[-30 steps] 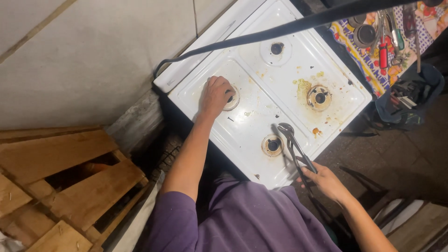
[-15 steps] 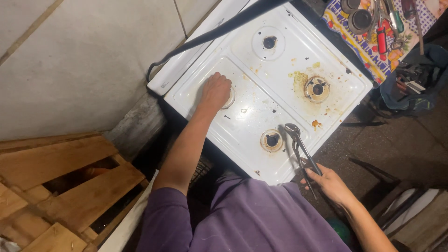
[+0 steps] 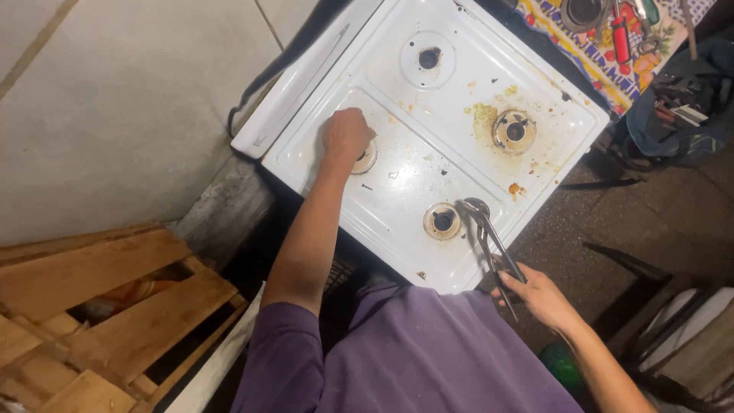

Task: The person uses pliers to scrape burnt residue from the surface of a white electric stove. They work on the areas around the burner sockets, removing debris and then wiping the surface with their hand.

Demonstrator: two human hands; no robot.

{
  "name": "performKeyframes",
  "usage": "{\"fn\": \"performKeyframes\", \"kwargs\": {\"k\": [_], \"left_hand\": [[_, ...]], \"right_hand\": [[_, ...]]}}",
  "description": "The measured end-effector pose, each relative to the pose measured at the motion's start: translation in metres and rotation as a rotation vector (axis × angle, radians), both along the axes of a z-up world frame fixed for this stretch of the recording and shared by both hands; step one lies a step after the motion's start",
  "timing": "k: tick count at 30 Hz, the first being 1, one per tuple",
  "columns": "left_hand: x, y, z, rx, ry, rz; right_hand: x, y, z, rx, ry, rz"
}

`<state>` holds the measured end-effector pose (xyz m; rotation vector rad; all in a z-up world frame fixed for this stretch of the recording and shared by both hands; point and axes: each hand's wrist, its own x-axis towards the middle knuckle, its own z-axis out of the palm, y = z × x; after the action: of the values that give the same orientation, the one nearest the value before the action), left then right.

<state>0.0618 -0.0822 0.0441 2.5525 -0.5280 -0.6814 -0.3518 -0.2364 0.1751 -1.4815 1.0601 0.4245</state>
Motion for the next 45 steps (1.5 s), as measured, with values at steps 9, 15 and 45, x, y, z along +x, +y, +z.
{"fn": "performKeyframes", "kwargs": {"k": [9, 15, 45], "left_hand": [[0.02, 0.026, 0.017, -0.133, 0.222, 0.241], [0.013, 0.03, 0.031, -0.14, 0.181, 0.268], [-0.238, 0.041, 0.032, -0.377, -0.051, 0.681]], "right_hand": [[-0.001, -0.003, 0.002, 0.144, 0.13, -0.128], [-0.002, -0.002, 0.0, 0.137, 0.153, -0.117], [0.035, -0.152, -0.006, 0.19, -0.084, 0.024]]}}
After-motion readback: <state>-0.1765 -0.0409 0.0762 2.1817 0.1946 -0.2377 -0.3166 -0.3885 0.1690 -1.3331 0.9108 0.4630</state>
